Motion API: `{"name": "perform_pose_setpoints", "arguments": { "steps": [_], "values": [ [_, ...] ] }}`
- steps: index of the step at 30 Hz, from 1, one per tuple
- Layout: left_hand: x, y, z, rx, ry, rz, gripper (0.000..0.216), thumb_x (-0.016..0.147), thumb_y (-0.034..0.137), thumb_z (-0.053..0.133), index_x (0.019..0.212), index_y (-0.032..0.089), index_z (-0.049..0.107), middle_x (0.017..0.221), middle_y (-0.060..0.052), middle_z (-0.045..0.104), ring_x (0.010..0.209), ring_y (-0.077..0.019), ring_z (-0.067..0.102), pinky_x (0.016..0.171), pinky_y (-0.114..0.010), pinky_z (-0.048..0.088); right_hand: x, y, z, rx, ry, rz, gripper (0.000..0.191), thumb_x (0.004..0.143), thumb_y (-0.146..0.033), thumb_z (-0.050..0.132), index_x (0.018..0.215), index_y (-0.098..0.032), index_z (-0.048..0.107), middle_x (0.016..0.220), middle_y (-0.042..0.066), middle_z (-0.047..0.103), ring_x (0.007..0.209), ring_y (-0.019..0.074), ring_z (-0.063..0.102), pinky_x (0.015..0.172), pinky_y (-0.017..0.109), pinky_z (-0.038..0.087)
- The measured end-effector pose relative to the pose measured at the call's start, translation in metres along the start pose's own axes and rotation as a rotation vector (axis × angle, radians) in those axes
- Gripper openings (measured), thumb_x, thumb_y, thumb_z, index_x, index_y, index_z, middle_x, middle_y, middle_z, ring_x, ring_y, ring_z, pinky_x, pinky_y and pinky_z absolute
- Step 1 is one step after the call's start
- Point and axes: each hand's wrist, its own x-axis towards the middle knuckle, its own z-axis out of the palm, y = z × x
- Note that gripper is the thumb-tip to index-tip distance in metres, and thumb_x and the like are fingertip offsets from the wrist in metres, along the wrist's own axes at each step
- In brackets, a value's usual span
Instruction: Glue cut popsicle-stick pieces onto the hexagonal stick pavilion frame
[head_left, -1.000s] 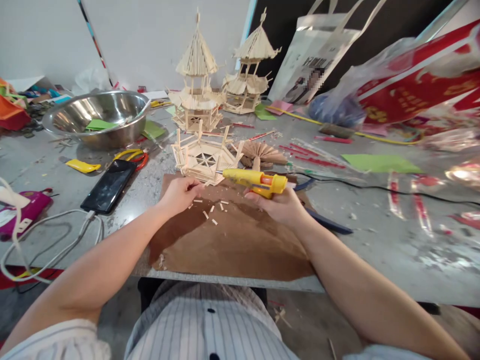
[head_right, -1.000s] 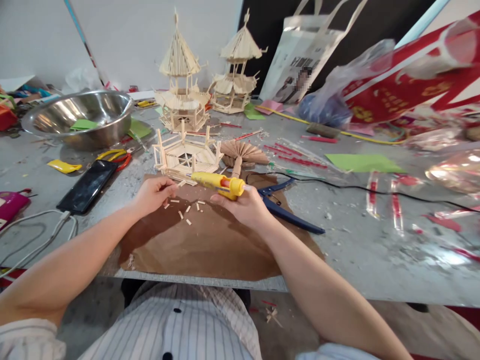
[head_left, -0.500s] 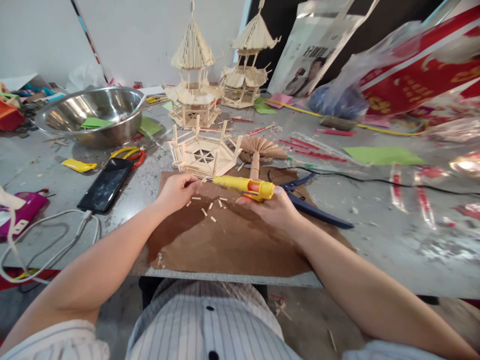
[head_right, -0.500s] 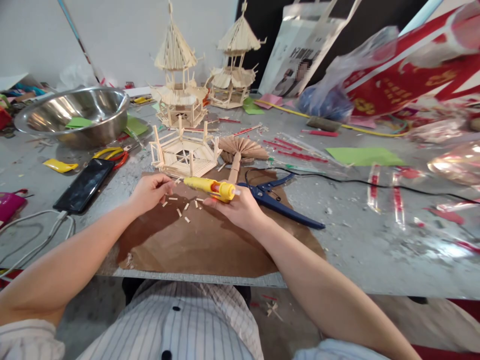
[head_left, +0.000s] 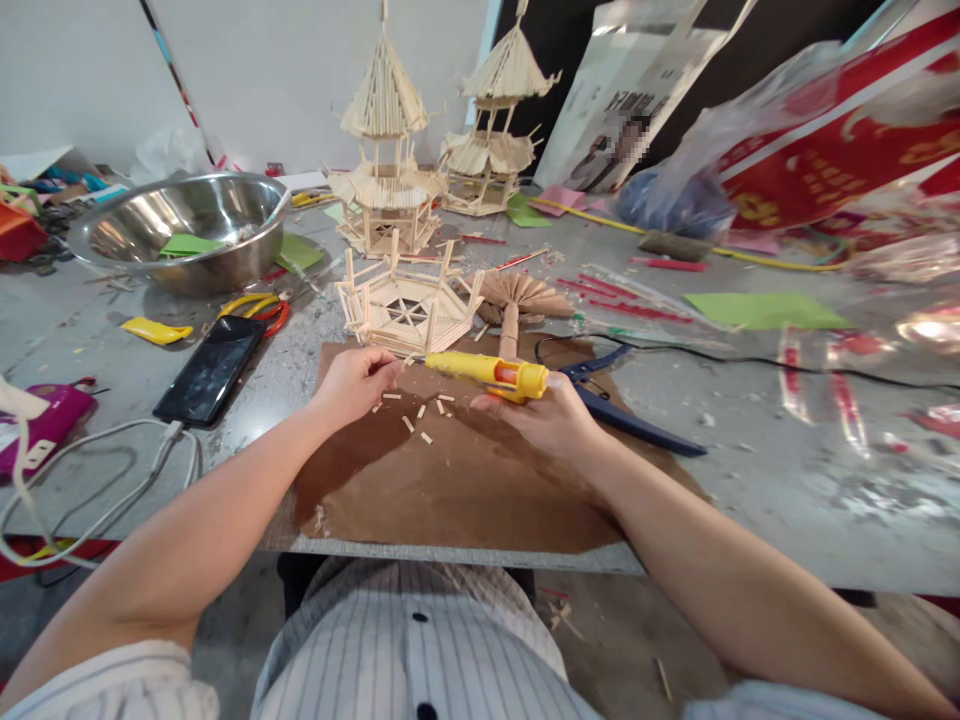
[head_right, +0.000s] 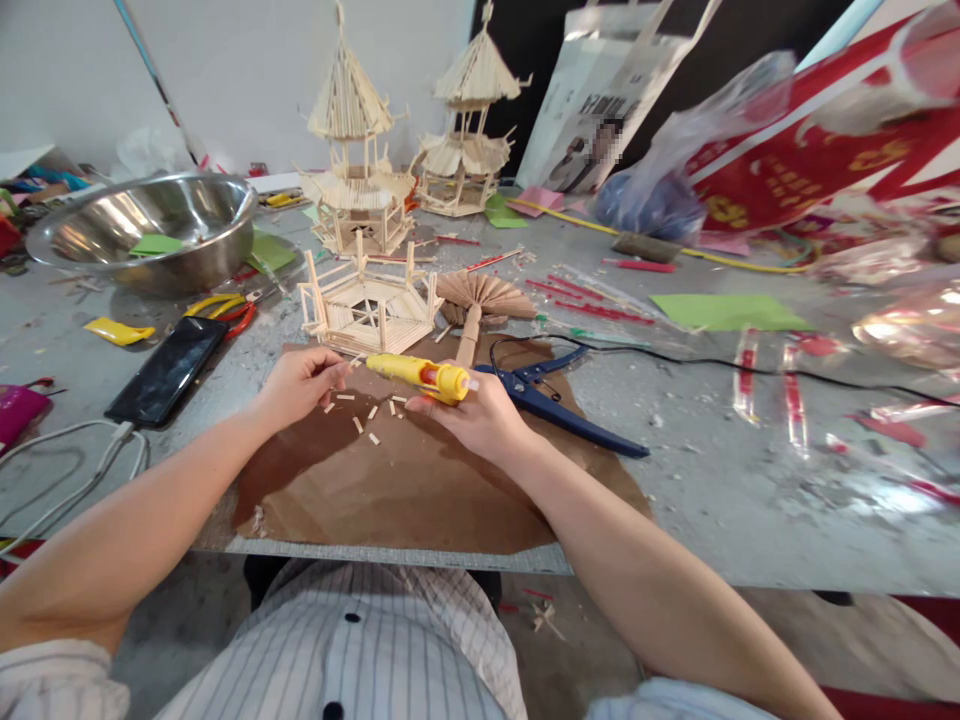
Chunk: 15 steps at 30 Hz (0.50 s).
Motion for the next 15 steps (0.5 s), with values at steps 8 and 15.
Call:
{"name": "perform_pose_setpoints", "arguments": {
  "steps": [8,15],
  "values": [
    [0.0000,0.0009,-0.0010,0.005,-0.005,0.005,0.023,0.078,0.034,0.049,0.067,0.015,0.054,0.059,0.001,0.059,0.038,-0.0057,0.050,0.040,-0.017,0.037,0.0009,0.0037,-0.0016,-0.020,0.010,-0.022,0.030,0.067,-0.046,0.065,0.082,-0.020,0.065,0.075,0.003,0.065,0.066,0.0195,0.061,0.064,0.031,0.050],
    [0.0001,0.0010,-0.0017,0.003,0.000,0.005,0.024,0.078,0.035,0.049,0.066,0.015,0.054,0.056,0.001,0.058,0.038,-0.0063,0.050,0.041,-0.017,0.038,0.0015,0.0014,-0.0032,-0.047,0.015,-0.034,0.030,0.068,-0.047,0.064,0.082,-0.021,0.065,0.075,0.004,0.064,0.066,0.0202,0.061,0.064,0.033,0.050]
  ]
}}
